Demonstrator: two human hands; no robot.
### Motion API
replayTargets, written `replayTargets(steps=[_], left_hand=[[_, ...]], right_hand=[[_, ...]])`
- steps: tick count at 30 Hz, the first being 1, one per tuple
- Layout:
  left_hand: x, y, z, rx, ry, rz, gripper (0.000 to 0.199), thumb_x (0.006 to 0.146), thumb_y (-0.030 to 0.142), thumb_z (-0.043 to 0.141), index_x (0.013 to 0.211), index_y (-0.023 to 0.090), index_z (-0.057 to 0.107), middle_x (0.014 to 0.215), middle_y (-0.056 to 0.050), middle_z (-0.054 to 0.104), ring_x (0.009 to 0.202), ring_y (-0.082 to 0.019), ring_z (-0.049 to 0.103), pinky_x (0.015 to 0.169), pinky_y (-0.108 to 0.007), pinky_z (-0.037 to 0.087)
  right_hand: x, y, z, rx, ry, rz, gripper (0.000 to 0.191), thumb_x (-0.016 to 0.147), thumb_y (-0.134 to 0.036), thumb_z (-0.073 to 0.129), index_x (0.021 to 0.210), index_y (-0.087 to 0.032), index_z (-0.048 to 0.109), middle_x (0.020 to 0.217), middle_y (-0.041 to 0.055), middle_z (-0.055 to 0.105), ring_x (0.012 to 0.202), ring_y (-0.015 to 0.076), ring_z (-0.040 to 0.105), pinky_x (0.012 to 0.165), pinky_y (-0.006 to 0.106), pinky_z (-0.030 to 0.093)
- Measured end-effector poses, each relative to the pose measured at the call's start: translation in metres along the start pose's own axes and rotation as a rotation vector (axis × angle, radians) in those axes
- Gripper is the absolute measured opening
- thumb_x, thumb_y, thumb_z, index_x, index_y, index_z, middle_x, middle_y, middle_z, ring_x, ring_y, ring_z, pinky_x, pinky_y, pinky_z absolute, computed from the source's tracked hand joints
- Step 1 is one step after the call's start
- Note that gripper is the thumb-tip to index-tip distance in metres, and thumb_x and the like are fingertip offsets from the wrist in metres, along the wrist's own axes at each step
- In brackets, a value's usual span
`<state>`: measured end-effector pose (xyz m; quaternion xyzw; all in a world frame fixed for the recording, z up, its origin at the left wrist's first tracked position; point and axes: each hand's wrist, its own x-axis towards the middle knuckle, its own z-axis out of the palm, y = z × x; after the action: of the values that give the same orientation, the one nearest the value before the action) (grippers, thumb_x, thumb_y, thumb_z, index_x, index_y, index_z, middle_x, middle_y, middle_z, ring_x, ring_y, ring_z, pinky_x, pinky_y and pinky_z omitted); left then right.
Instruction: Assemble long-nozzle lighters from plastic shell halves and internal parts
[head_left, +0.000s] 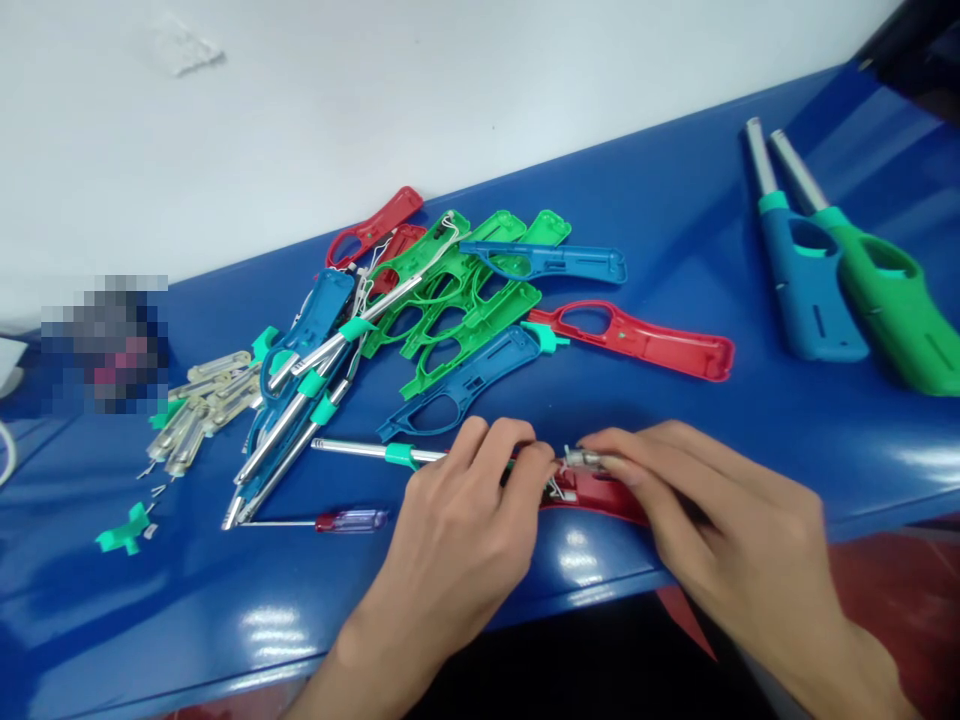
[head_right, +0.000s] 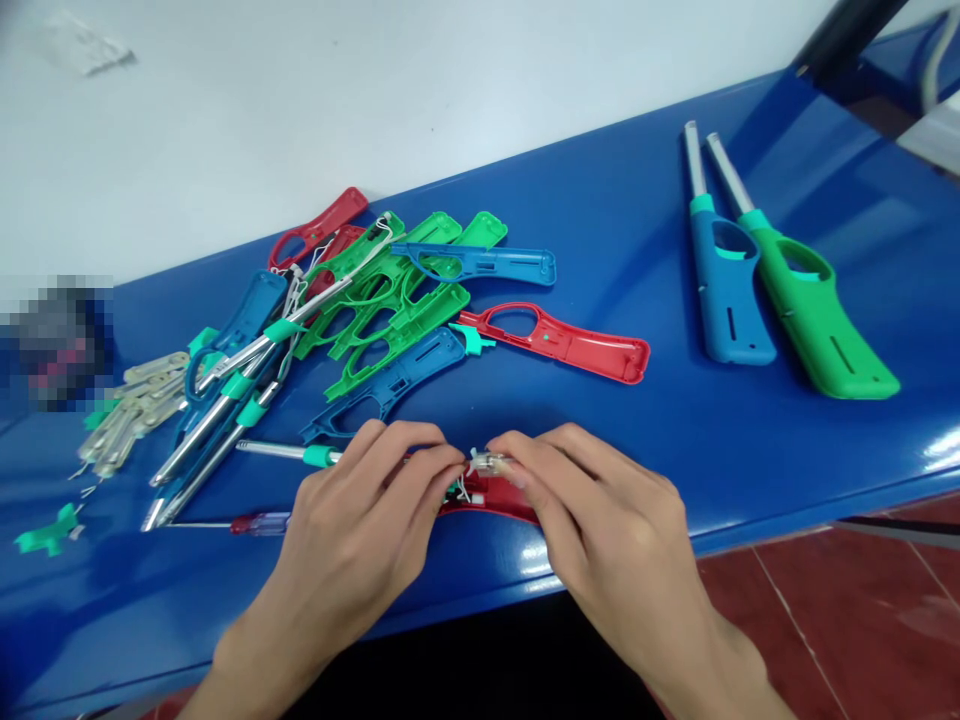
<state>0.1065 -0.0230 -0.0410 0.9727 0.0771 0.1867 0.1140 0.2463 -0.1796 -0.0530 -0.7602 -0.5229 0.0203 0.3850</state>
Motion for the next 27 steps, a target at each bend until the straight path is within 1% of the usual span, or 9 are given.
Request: replayTargets(steps=[3, 5, 9, 12, 17, 21, 27], left_hand=[[-0.0007, -0.0009, -0.0017, -0.037, -0.028, -0.032, 0.012, 0.101, 0.01, 0.061, 0.11, 0.015, 0.067, 0.107, -0.006, 0.073, 0.091, -0.022, 0.066, 0.076, -0.037, 0.056], [-0.0013, -0.0007, -0.002, -0.061, -0.032, -0.046, 0.014, 0.1, 0.007, 0.061, 0.108, 0.016, 0.067, 0.108, -0.005, 0.073, 0.092, -0.021, 0.067, 0.08, -0.037, 0.056], [-0.0026, 0.0005, -0.0005, -0.077, -0.007, -0.039, 0.014, 0.099, 0.005, 0.061, 0.107, 0.016, 0.066, 0.108, -0.005, 0.073, 0.091, -0.02, 0.067, 0.082, -0.037, 0.056], [-0.0026, 0.0008, 0.0021, -0.069, 0.022, -0.013, 0.012, 0.099, 0.006, 0.062, 0.107, 0.014, 0.066, 0.106, -0.006, 0.073, 0.089, -0.021, 0.067, 0.08, -0.037, 0.056], [-0.001, 0.0009, 0.005, -0.038, 0.059, 0.009, 0.011, 0.098, 0.005, 0.061, 0.106, 0.011, 0.067, 0.104, -0.009, 0.072, 0.084, -0.021, 0.062, 0.069, -0.034, 0.054], [-0.0006, 0.0021, 0.0054, -0.03, 0.085, 0.017, 0.011, 0.097, 0.003, 0.062, 0.104, 0.009, 0.068, 0.103, -0.01, 0.072, 0.084, -0.021, 0.061, 0.068, -0.034, 0.054], [-0.001, 0.0022, 0.0064, -0.027, 0.095, 0.023, 0.012, 0.097, 0.002, 0.06, 0.103, 0.008, 0.069, 0.102, -0.01, 0.073, 0.083, -0.021, 0.061, 0.064, -0.033, 0.054]], right_hand=[[0.0013, -0.0004, 0.0, 0.023, 0.008, 0.016, 0.018, 0.104, -0.009, 0.059, 0.113, -0.019, 0.072, 0.099, -0.0005, 0.075, 0.089, 0.0073, 0.07, 0.088, 0.018, 0.051], [0.0017, -0.0003, -0.0003, 0.031, 0.01, 0.021, 0.018, 0.104, -0.009, 0.059, 0.112, -0.019, 0.072, 0.099, -0.0002, 0.075, 0.089, 0.0076, 0.07, 0.087, 0.018, 0.052], [0.0018, -0.0001, -0.0004, 0.036, 0.003, 0.024, 0.02, 0.103, -0.008, 0.059, 0.113, -0.02, 0.072, 0.1, 0.0002, 0.076, 0.089, 0.0087, 0.07, 0.085, 0.02, 0.054], [0.0016, 0.0, -0.0002, 0.036, -0.007, 0.01, 0.021, 0.103, -0.007, 0.059, 0.114, -0.02, 0.071, 0.101, 0.0003, 0.075, 0.089, 0.0091, 0.07, 0.085, 0.021, 0.054], [0.0, 0.0006, -0.0008, 0.01, -0.031, -0.001, 0.024, 0.102, -0.005, 0.06, 0.117, -0.02, 0.071, 0.102, 0.0004, 0.074, 0.091, 0.0086, 0.069, 0.084, 0.02, 0.053], [-0.0011, 0.0021, -0.0016, -0.018, -0.042, -0.028, 0.025, 0.103, -0.006, 0.058, 0.119, -0.02, 0.071, 0.102, 0.0002, 0.074, 0.09, 0.008, 0.069, 0.084, 0.02, 0.052], [-0.001, 0.0025, -0.0011, -0.057, -0.043, -0.048, 0.026, 0.104, -0.008, 0.057, 0.12, -0.022, 0.07, 0.1, 0.0006, 0.074, 0.087, 0.01, 0.07, 0.075, 0.022, 0.054]])
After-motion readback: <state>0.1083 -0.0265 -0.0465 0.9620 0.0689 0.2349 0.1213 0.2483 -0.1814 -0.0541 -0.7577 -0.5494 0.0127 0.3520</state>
